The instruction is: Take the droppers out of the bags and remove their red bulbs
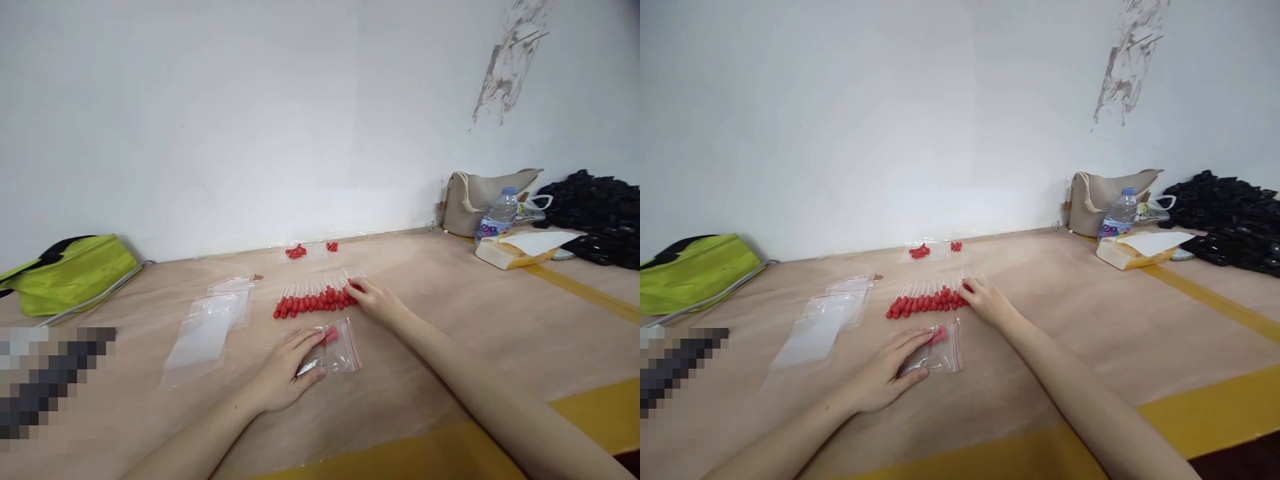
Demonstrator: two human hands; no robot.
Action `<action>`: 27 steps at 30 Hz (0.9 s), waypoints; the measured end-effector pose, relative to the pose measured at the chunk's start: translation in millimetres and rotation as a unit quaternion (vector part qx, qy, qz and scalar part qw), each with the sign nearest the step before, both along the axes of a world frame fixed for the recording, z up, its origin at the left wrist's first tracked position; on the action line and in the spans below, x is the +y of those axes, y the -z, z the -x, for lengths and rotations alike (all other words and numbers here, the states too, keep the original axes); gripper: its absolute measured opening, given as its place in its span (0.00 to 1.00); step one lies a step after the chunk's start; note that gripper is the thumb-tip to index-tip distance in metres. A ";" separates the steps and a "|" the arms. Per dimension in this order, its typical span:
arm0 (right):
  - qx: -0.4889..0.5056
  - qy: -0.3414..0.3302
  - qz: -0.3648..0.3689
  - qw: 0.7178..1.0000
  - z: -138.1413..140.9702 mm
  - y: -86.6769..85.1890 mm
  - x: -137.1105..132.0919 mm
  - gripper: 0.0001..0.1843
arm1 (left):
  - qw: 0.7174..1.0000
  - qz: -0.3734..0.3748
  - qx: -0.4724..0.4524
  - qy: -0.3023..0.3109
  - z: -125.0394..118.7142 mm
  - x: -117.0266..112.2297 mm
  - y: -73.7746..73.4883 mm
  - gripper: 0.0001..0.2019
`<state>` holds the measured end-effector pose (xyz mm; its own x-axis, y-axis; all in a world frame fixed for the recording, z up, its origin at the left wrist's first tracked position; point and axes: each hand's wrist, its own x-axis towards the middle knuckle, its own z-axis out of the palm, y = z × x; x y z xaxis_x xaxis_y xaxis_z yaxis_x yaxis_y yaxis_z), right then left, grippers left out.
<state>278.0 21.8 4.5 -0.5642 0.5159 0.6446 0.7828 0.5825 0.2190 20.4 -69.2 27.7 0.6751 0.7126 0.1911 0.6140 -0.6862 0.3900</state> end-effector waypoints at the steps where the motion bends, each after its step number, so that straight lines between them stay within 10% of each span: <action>1: -0.005 -0.003 0.008 1.000 0.2 0.0 -1.0 0.13 | 1.000 0.001 -0.002 0.001 -0.2 -0.3 -0.4 0.25; 10: 0.132 -0.006 0.137 0.982 -3.7 -19.3 -17.5 0.16 | 1.000 -0.007 -0.007 0.002 -0.5 -1.2 -0.7 0.25; 16: 0.297 0.017 0.252 0.921 0.0 -22.1 -33.9 0.07 | 1.000 -0.011 0.000 -0.015 0.8 -0.4 3.4 0.27; 21: 0.280 -0.048 0.401 0.871 18.6 -5.9 -52.2 0.07 | 0.999 -0.006 0.015 -0.036 2.6 1.4 9.3 0.28; 27: 0.259 -0.104 0.394 0.876 30.9 -2.8 -56.2 0.12 | 1.000 0.010 0.014 -0.016 2.6 0.9 0.6 0.25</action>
